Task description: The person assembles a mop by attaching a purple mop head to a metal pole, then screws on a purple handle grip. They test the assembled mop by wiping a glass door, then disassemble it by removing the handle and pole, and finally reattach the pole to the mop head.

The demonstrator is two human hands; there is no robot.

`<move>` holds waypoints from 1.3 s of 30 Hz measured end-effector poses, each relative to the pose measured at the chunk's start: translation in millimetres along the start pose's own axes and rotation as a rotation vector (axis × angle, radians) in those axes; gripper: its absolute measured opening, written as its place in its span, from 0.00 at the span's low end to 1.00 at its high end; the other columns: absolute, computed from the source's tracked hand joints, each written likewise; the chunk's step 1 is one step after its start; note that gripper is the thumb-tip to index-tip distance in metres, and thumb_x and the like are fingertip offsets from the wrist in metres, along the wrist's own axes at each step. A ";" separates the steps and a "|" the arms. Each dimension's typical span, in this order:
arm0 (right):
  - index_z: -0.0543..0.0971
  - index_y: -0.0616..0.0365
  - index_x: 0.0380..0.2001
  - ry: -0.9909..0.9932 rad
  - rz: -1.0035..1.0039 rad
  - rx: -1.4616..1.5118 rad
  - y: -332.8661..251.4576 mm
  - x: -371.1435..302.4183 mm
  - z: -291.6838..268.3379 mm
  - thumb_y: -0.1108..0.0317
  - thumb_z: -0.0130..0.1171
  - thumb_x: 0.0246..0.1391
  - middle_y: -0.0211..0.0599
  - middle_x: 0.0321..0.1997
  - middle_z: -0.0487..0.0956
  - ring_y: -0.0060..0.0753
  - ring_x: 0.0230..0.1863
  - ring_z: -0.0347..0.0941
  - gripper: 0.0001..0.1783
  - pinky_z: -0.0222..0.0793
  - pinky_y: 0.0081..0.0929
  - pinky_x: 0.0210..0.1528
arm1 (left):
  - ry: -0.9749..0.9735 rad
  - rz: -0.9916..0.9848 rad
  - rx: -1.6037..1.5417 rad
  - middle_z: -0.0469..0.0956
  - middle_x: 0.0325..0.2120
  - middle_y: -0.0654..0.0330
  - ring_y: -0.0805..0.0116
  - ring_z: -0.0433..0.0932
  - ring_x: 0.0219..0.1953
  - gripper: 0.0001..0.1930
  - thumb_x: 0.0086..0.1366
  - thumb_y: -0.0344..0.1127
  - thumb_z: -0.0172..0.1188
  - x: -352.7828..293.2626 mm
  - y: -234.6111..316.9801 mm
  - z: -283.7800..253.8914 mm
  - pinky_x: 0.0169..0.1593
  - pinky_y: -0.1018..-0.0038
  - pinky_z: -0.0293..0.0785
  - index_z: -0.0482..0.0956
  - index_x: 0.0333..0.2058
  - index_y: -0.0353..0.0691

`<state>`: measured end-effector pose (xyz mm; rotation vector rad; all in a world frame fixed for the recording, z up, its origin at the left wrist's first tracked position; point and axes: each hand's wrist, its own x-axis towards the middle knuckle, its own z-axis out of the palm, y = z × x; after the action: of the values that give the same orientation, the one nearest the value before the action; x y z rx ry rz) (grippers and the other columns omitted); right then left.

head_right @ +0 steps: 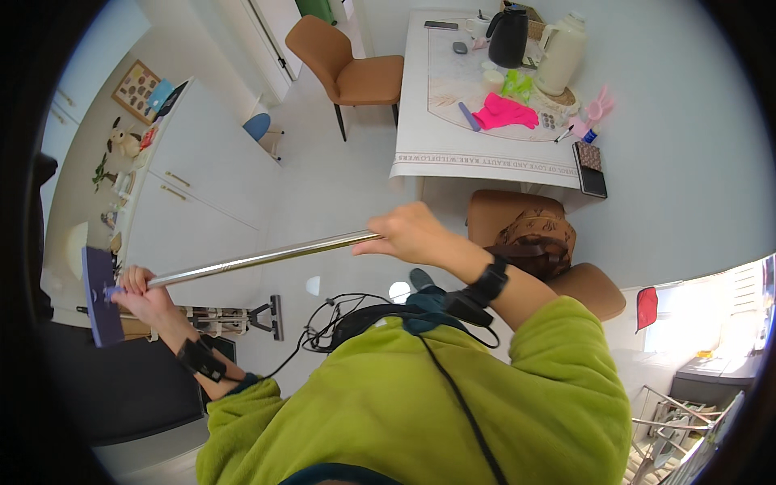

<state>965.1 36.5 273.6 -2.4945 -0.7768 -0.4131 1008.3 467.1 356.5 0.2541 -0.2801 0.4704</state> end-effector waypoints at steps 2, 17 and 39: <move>0.74 0.56 0.19 -0.118 0.036 0.190 34.6 11.9 13.5 0.47 0.55 0.50 0.40 0.15 0.72 0.44 0.17 0.67 0.22 0.64 0.34 0.21 | 0.133 0.046 0.182 0.48 0.11 0.68 0.78 0.47 0.12 0.26 0.64 0.60 0.40 -11.8 -30.4 -12.0 0.14 0.82 0.45 0.56 0.19 0.44; 0.65 0.51 0.52 -0.089 0.971 -0.387 463.6 -24.6 98.8 0.56 0.57 0.49 0.47 0.43 0.71 0.51 0.46 0.68 0.27 0.66 0.45 0.45 | 0.265 0.287 0.174 0.51 0.11 0.67 0.76 0.48 0.11 0.31 0.62 0.65 0.34 11.6 -46.2 -2.2 0.12 0.81 0.46 0.54 0.14 0.43; 0.73 0.59 0.45 -0.083 -0.243 0.606 223.5 136.2 -73.4 0.74 0.56 0.49 0.41 0.38 0.74 0.42 0.39 0.69 0.17 0.66 0.29 0.41 | 0.344 0.315 0.030 0.51 0.11 0.66 0.77 0.50 0.11 0.29 0.63 0.63 0.39 -34.0 -25.9 -8.0 0.13 0.81 0.46 0.54 0.15 0.44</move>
<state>1195.9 -102.3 310.4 -1.8679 -1.0604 -0.1242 993.2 433.3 333.7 0.1547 0.0260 0.8187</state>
